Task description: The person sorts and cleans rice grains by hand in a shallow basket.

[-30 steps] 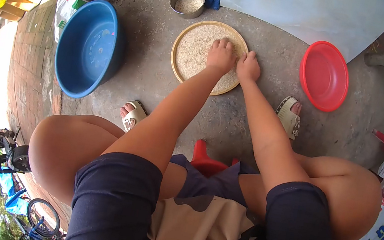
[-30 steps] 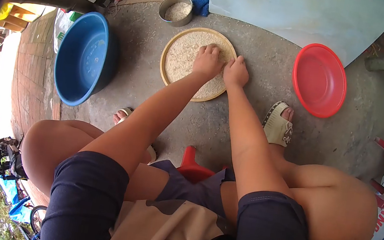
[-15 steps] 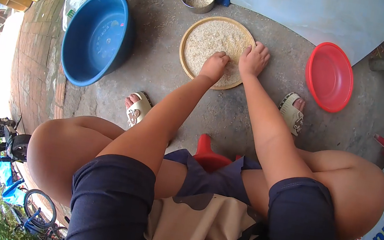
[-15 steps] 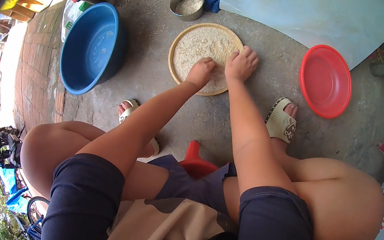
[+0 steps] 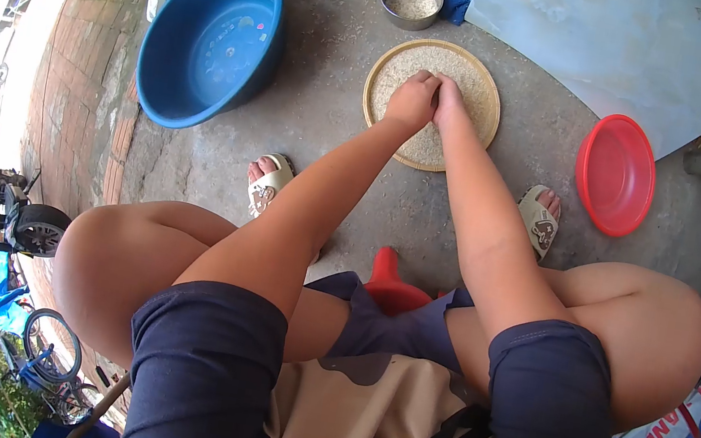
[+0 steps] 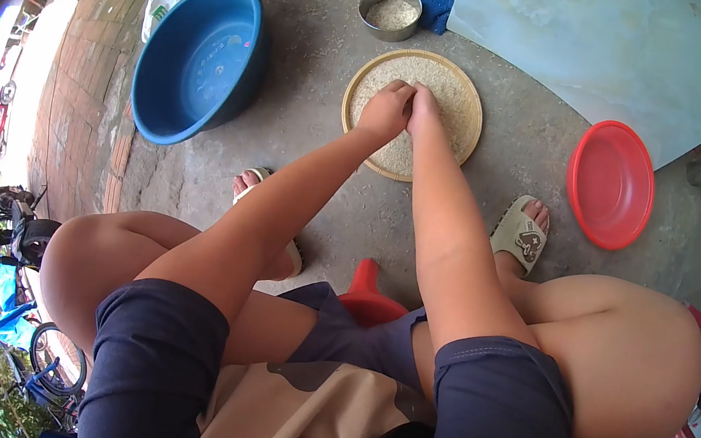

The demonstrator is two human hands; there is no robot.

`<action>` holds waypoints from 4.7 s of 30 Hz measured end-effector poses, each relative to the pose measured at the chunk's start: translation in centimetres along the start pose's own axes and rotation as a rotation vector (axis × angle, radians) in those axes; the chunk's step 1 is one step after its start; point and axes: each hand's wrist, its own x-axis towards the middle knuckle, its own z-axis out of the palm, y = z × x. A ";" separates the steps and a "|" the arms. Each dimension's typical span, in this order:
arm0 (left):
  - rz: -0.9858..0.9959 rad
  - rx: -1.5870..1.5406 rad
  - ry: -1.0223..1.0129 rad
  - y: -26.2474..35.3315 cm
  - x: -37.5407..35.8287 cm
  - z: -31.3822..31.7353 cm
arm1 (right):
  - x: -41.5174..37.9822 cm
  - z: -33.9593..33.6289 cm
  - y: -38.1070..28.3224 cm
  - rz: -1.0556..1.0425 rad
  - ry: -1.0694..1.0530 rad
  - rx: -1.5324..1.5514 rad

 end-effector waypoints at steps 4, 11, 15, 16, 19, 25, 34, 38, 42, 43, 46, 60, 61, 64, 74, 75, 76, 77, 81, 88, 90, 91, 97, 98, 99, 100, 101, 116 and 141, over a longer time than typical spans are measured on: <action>0.120 0.106 0.019 -0.7 -0.9 -0.7 | 1.0 -0.1 0.3 -0.072 0.140 -0.047; -0.134 0.201 0.223 -3.5 -0.7 -0.5 | 3.0 5.7 -4.4 -0.011 0.213 0.157; -0.285 0.221 0.120 -4.1 -0.7 -0.5 | -3.0 14.0 -10.6 -0.081 0.150 0.132; -0.275 0.248 0.105 -3.9 -0.8 -0.4 | -4.3 15.0 -11.5 -0.106 0.255 0.092; -0.263 0.311 0.114 -3.8 -1.0 0.3 | -1.5 11.7 -10.2 -0.535 0.528 -0.364; -0.313 0.090 0.160 -3.8 -0.2 0.7 | -4.8 -0.7 -1.5 -1.205 0.428 -1.606; -0.655 -0.478 0.022 -6.8 1.0 -1.4 | -9.0 -5.1 -0.1 -1.089 -0.113 -1.927; -0.800 -0.802 -0.061 -5.6 0.2 -2.0 | -7.6 -4.5 0.0 -0.961 0.043 -1.614; -0.907 -1.204 -0.235 -4.5 0.2 -0.9 | -8.0 -1.5 -0.3 -0.858 0.081 -1.236; -0.910 -1.333 -0.250 -4.3 0.2 -0.5 | -8.3 -0.7 -0.9 -0.789 -0.080 -1.292; -0.852 -1.433 -0.191 -3.6 0.9 0.0 | -8.6 0.7 -1.6 -0.924 -0.170 -1.396; -0.984 -1.067 0.014 -8.0 0.1 -4.2 | -8.9 -5.0 0.7 -1.038 -0.197 -1.766; -0.984 -1.066 0.014 -7.9 0.0 -4.1 | -8.9 -4.6 0.4 -1.038 -0.197 -1.765; -0.975 -1.064 -0.054 -7.2 -0.1 -3.0 | -9.0 -2.8 -0.1 -0.945 -0.005 -1.452; -0.924 -1.374 -0.033 -4.1 3.2 -0.2 | -7.9 0.9 0.6 -1.336 -0.009 -1.362; -0.927 -1.373 -0.035 -4.0 3.4 -0.7 | -7.7 0.4 1.0 -1.334 -0.008 -1.361; -0.942 -1.309 0.074 -3.9 3.7 -1.2 | -7.6 -0.2 1.4 -1.295 -0.004 -1.502; -0.955 -1.244 0.183 -3.8 3.8 -1.7 | -7.6 -0.8 1.8 -1.252 -0.002 -1.642; -0.966 -1.247 0.186 -6.5 3.6 -2.3 | -8.0 -2.5 2.5 -1.204 -0.200 -1.855; -1.017 -1.267 0.137 -7.0 1.8 -1.4 | -5.2 2.2 2.0 -1.193 -0.045 -1.486; -0.986 -1.423 0.132 -9.2 2.5 0.8 | -4.8 3.6 1.8 -1.223 -0.224 -1.490; -0.944 -1.589 0.137 -9.6 3.0 1.3 | -5.2 4.2 1.4 -1.220 -0.226 -1.493; -1.019 -1.399 0.131 -6.1 4.3 -1.1 | -4.9 1.7 0.4 -1.416 0.270 -1.537; -1.021 -1.325 0.131 -5.3 4.3 -1.4 | -4.6 0.5 0.2 -1.352 0.289 -1.663; -1.022 -1.253 0.133 -4.9 4.4 -1.3 | -4.3 -0.7 -0.1 -1.350 0.285 -1.667; -1.036 -1.236 0.167 -5.0 4.4 -0.9 | -4.1 -1.6 -0.4 -1.318 0.193 -1.702; -1.040 -1.241 0.170 -5.2 4.4 -0.6 | -3.8 -2.3 -0.6 -1.283 0.101 -1.735; -1.019 -1.358 0.158 -6.6 6.0 0.2 | -2.9 3.8 1.1 -1.328 0.225 -1.391; -1.047 -1.160 -0.013 -4.6 2.4 -2.0 | -5.6 -4.6 -0.6 -1.020 0.165 -1.563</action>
